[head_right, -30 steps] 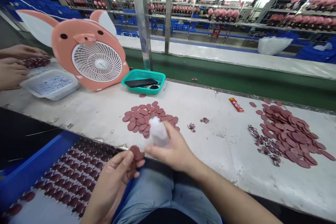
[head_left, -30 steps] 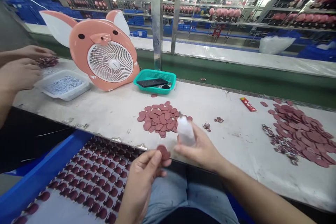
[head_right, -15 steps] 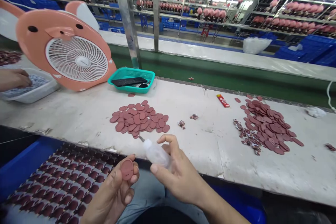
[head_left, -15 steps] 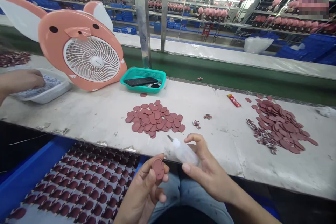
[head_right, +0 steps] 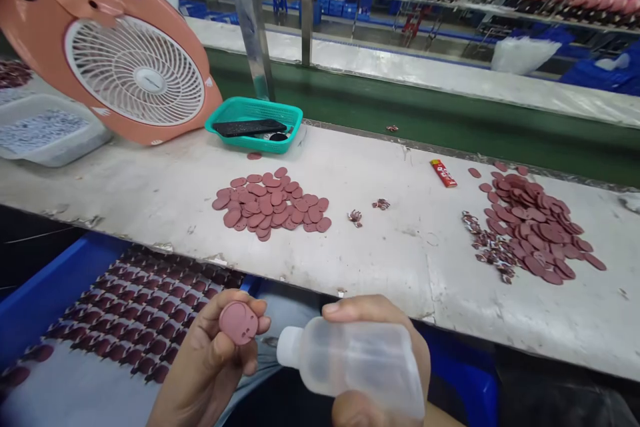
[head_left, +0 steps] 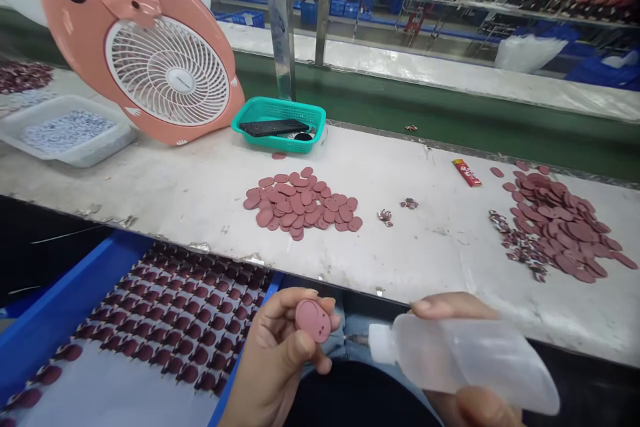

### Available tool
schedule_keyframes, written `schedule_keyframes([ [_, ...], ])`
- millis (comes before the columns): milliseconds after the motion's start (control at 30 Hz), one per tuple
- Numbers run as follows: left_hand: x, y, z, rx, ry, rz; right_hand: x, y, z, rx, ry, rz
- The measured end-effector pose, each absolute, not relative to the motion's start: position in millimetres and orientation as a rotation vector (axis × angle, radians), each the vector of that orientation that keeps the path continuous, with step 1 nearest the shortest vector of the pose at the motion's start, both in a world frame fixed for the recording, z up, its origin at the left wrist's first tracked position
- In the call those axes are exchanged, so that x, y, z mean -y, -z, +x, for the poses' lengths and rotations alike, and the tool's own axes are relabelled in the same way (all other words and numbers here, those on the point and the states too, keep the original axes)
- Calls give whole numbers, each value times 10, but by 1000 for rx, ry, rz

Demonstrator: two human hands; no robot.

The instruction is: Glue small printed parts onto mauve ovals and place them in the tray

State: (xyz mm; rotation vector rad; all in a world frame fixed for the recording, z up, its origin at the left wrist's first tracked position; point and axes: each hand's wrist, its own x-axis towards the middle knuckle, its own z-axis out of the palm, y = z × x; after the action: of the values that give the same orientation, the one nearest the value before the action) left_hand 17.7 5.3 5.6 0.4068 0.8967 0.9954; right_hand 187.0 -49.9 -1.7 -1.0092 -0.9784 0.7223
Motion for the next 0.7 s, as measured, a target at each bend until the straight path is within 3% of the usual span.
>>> schedule_keyframes([
  [300, -81, 138, 50, -745, -937, 493, 421, -48, 1831, 1142, -688, -1006],
  [700, -55, -45, 129, -926, -982, 395, 519, -147, 1748, 1077, -756, -1165],
])
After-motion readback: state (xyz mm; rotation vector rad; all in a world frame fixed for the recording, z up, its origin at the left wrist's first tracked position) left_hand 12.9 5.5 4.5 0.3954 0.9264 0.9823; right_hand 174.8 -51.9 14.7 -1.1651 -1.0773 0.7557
